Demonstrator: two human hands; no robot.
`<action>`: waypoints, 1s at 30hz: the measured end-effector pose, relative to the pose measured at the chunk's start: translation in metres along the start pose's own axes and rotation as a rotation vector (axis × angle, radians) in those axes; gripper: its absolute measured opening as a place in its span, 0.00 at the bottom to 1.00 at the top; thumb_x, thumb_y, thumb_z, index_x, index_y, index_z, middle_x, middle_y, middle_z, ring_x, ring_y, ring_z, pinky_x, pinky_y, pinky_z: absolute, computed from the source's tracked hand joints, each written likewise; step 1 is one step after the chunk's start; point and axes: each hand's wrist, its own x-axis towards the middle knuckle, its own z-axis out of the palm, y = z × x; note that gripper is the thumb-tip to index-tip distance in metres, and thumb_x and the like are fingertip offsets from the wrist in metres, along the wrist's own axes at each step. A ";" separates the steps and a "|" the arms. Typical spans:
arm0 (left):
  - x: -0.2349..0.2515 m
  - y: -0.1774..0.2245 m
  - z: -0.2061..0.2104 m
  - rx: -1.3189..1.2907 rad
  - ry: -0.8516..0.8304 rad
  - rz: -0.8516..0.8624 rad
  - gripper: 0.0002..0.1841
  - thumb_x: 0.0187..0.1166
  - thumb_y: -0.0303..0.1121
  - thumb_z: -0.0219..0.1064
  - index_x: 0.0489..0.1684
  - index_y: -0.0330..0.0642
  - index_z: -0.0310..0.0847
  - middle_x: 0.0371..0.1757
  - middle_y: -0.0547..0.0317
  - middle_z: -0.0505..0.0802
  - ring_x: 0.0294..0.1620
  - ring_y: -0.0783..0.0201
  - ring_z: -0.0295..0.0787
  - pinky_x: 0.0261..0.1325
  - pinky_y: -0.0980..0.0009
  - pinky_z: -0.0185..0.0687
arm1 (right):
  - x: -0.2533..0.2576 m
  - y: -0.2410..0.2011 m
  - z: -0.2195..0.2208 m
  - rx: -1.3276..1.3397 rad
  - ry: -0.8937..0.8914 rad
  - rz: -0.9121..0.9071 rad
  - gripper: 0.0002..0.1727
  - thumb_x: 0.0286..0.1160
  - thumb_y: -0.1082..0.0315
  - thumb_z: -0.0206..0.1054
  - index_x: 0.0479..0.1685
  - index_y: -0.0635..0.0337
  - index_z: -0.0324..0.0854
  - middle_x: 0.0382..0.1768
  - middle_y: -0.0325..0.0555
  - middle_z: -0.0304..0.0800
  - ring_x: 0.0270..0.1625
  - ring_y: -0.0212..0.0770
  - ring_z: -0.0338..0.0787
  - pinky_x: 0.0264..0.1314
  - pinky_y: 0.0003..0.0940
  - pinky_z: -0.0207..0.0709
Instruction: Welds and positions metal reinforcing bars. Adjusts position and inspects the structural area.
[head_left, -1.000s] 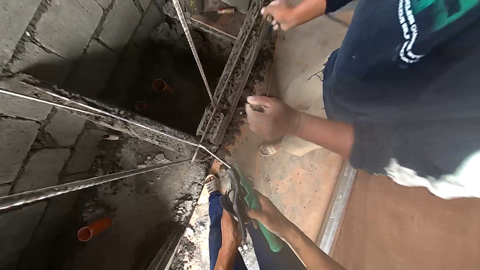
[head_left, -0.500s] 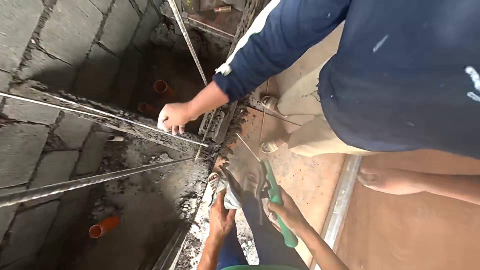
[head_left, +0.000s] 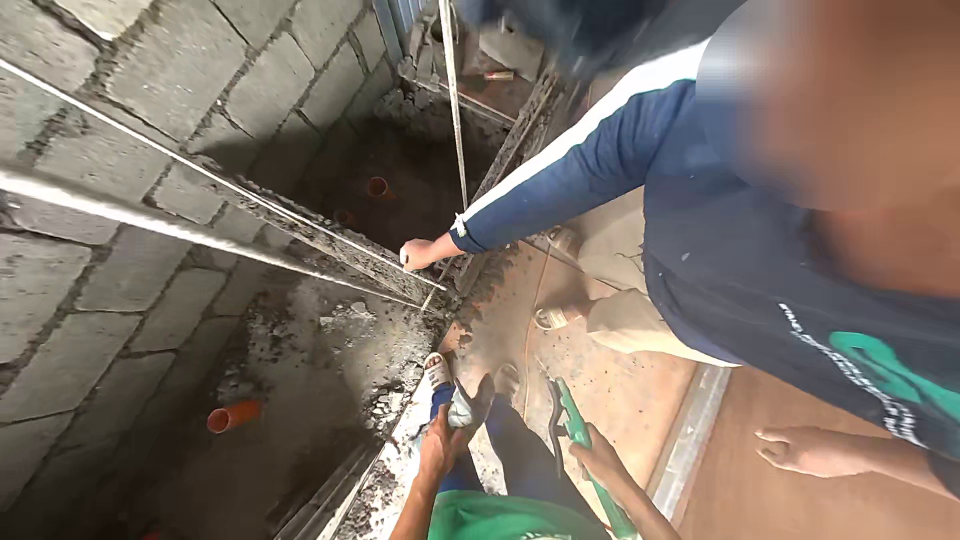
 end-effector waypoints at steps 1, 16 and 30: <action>-0.005 0.002 -0.002 -0.015 0.013 -0.006 0.34 0.77 0.46 0.67 0.85 0.49 0.68 0.61 0.43 0.93 0.60 0.44 0.92 0.64 0.39 0.85 | -0.002 0.003 -0.001 -0.014 -0.001 0.009 0.30 0.73 0.61 0.71 0.74 0.60 0.69 0.39 0.58 0.87 0.29 0.50 0.89 0.34 0.50 0.86; -0.074 -0.077 -0.027 -0.144 0.053 -0.098 0.36 0.77 0.45 0.68 0.87 0.46 0.64 0.64 0.40 0.91 0.66 0.42 0.90 0.69 0.38 0.82 | -0.040 0.051 0.028 -0.076 0.067 0.016 0.31 0.76 0.61 0.71 0.76 0.63 0.68 0.45 0.62 0.87 0.35 0.53 0.90 0.39 0.53 0.86; -0.120 -0.176 -0.048 -0.197 0.166 -0.162 0.38 0.77 0.44 0.69 0.88 0.42 0.62 0.65 0.36 0.90 0.66 0.40 0.89 0.70 0.38 0.81 | -0.079 0.073 0.071 0.039 0.124 0.044 0.28 0.80 0.61 0.68 0.75 0.63 0.68 0.41 0.58 0.85 0.30 0.48 0.86 0.35 0.48 0.84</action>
